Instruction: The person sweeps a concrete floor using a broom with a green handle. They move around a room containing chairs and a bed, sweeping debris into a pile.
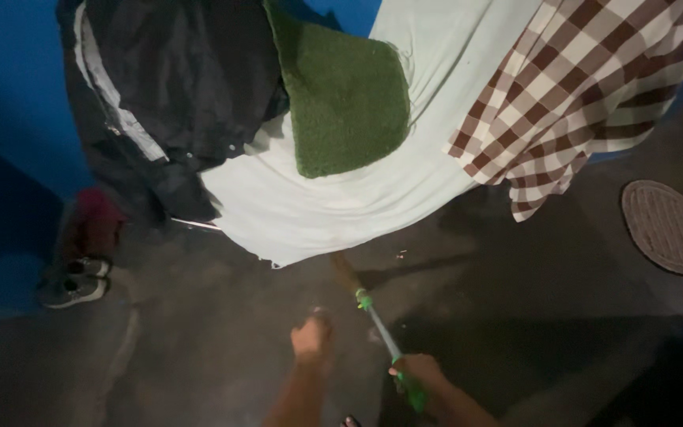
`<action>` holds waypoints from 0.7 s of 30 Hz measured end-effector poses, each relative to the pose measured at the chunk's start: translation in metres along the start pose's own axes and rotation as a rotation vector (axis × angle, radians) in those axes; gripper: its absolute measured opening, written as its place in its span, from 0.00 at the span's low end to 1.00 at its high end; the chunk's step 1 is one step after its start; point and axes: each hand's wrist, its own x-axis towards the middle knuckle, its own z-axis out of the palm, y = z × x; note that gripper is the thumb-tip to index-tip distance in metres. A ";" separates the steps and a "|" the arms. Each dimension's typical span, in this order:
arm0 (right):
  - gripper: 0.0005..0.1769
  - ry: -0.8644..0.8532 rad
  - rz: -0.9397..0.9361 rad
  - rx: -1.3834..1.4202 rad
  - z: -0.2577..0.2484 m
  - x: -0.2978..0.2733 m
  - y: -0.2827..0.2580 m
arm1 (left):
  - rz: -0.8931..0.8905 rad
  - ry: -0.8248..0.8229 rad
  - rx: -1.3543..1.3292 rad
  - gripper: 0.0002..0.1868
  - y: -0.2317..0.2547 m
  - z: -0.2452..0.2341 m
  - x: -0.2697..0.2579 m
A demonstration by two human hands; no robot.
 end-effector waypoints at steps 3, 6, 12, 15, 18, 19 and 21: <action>0.10 0.102 0.036 0.231 -0.011 0.005 -0.004 | -0.355 0.030 -0.720 0.20 -0.004 0.003 0.005; 0.10 0.202 0.085 0.214 -0.023 -0.014 -0.017 | -0.116 -0.081 -0.386 0.32 -0.001 0.007 0.007; 0.12 0.330 0.163 0.131 -0.068 -0.045 -0.025 | -0.618 -0.087 -0.861 0.24 0.086 0.011 -0.014; 0.12 0.311 0.094 0.250 -0.092 -0.052 -0.014 | -0.576 -0.150 -1.058 0.23 0.133 0.028 -0.028; 0.13 0.376 0.050 0.090 -0.106 -0.082 -0.004 | -0.564 -0.218 -1.165 0.21 0.168 0.053 -0.054; 0.13 0.407 0.080 -0.012 -0.110 -0.090 -0.007 | -0.567 -0.239 -1.177 0.20 0.179 0.059 -0.064; 0.15 0.360 0.072 -0.083 -0.123 -0.106 -0.004 | -0.584 -0.276 -1.194 0.19 0.199 0.070 -0.088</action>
